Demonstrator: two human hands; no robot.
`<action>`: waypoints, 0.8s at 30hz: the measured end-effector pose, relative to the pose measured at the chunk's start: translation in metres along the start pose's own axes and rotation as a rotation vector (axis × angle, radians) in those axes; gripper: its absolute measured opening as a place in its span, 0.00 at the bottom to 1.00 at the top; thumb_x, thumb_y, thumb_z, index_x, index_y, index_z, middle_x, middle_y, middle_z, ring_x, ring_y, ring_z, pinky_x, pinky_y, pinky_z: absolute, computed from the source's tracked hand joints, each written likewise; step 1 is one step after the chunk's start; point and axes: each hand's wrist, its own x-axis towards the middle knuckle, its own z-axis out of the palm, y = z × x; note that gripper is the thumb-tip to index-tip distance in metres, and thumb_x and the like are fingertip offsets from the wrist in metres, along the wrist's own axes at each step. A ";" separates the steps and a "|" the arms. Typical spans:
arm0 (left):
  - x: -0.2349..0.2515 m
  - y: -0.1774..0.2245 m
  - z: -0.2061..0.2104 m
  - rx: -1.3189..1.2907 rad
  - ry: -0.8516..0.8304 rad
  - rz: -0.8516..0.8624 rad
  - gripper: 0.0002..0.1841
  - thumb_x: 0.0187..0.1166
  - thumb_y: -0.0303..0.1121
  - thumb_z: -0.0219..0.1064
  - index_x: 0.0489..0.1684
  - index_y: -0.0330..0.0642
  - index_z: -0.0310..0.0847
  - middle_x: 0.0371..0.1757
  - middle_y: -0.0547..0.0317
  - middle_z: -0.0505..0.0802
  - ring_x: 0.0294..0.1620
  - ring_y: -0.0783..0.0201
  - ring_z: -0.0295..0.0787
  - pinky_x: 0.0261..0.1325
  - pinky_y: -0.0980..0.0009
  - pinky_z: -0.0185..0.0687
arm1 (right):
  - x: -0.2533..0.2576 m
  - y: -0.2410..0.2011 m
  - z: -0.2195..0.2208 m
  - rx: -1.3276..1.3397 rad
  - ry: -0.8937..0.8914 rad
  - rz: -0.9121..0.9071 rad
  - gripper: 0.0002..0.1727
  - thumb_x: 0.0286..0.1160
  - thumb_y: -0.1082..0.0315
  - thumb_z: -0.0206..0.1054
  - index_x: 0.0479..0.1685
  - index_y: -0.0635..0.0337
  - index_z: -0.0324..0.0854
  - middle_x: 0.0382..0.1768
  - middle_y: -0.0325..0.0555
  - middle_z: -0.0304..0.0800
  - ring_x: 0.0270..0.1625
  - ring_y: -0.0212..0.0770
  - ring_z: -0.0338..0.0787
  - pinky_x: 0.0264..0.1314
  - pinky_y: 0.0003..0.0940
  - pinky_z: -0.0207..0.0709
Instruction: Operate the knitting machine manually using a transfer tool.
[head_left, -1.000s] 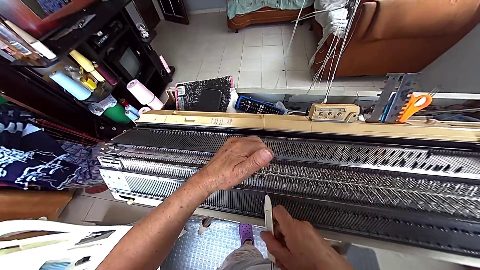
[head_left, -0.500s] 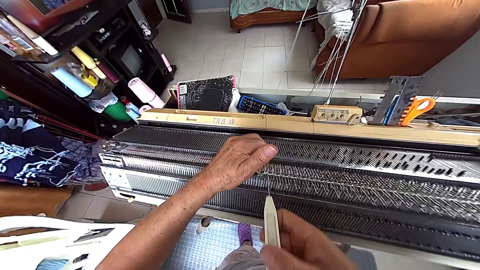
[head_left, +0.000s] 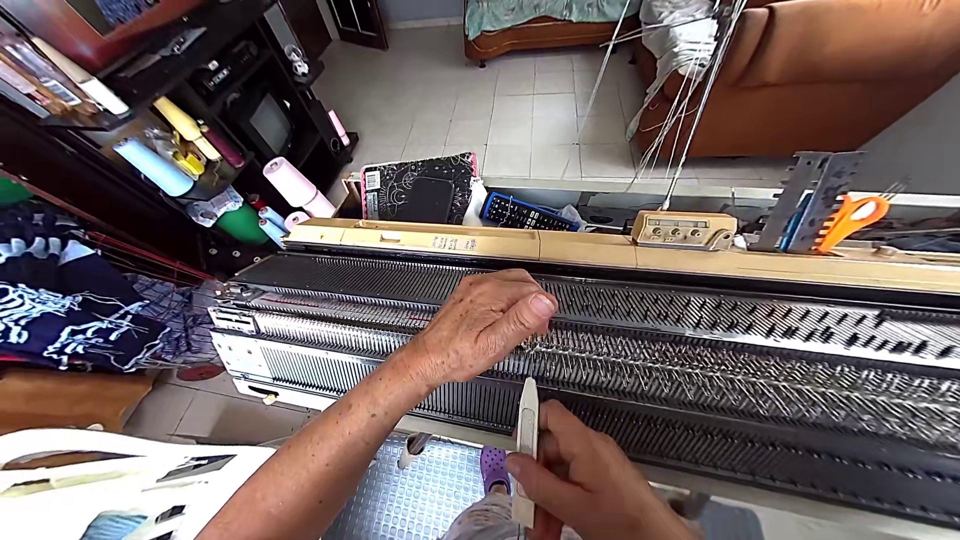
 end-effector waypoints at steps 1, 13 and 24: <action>-0.001 0.000 -0.001 0.020 0.008 -0.008 0.42 0.91 0.60 0.29 0.27 0.37 0.85 0.36 0.58 0.90 0.41 0.74 0.84 0.47 0.77 0.77 | 0.001 -0.009 -0.004 0.233 -0.061 0.072 0.08 0.84 0.67 0.62 0.52 0.58 0.70 0.25 0.30 0.87 0.22 0.26 0.89 0.26 0.23 0.87; -0.004 -0.002 -0.003 0.049 -0.008 -0.051 0.42 0.91 0.60 0.29 0.25 0.39 0.84 0.31 0.61 0.88 0.38 0.74 0.84 0.45 0.76 0.77 | -0.017 -0.029 -0.003 0.068 -0.077 -0.022 0.09 0.83 0.67 0.65 0.50 0.63 0.72 0.26 0.36 0.87 0.24 0.29 0.89 0.27 0.25 0.86; -0.002 -0.004 -0.006 -0.017 -0.015 -0.014 0.45 0.88 0.64 0.27 0.22 0.39 0.82 0.33 0.59 0.89 0.38 0.75 0.83 0.42 0.79 0.76 | 0.004 0.021 0.016 -0.616 0.291 -0.227 0.13 0.75 0.66 0.66 0.47 0.71 0.79 0.17 0.46 0.84 0.16 0.41 0.87 0.19 0.34 0.81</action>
